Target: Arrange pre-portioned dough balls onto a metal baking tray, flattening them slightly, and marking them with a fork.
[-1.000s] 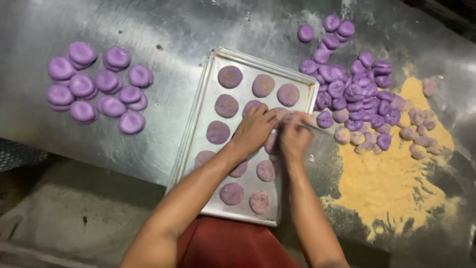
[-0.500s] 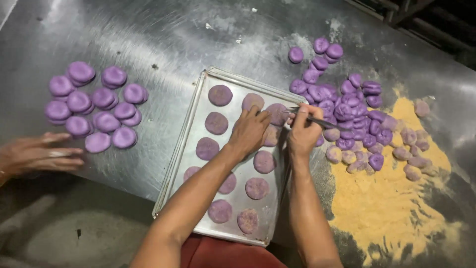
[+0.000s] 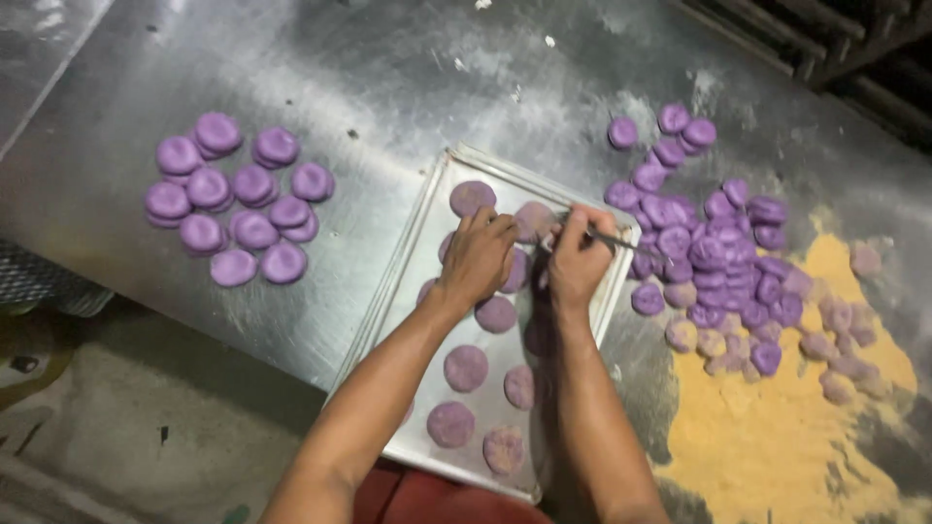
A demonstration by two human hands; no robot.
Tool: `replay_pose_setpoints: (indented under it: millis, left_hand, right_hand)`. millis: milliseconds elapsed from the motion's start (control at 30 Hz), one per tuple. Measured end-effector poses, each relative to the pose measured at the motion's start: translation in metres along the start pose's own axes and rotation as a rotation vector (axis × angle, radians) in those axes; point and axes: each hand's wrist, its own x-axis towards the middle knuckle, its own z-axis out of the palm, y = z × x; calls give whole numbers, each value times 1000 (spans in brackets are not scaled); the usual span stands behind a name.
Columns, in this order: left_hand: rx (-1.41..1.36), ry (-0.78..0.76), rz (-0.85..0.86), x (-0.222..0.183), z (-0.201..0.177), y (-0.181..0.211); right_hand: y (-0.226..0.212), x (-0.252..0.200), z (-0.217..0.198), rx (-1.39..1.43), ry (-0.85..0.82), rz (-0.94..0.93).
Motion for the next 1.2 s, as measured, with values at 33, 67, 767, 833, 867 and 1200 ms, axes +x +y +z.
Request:
replay_pose_setpoints:
  millis: [33, 67, 767, 833, 867, 1200]
  left_hand:
    - [-74, 89, -13, 4, -12, -1]
    - [-65, 103, -13, 5, -24, -9]
    - [-343, 245, -198, -155, -120, -56]
    - [-297, 102, -548, -218, -142, -50]
    - [-311, 80, -525, -240, -142, -44]
    - [-497, -82, -749, -319, -133, -20]
  right_hand:
    - [-15, 3, 5, -52, 76, -22]
    - [-20, 2, 15, -45, 65, -33]
    - [64, -115, -278, -548, 177, 355]
    - [99, -150, -324, -1094, -16, 671]
    - [124, -159, -334, -1090, 17, 687]
    - [62, -268, -234, -1051, 124, 350]
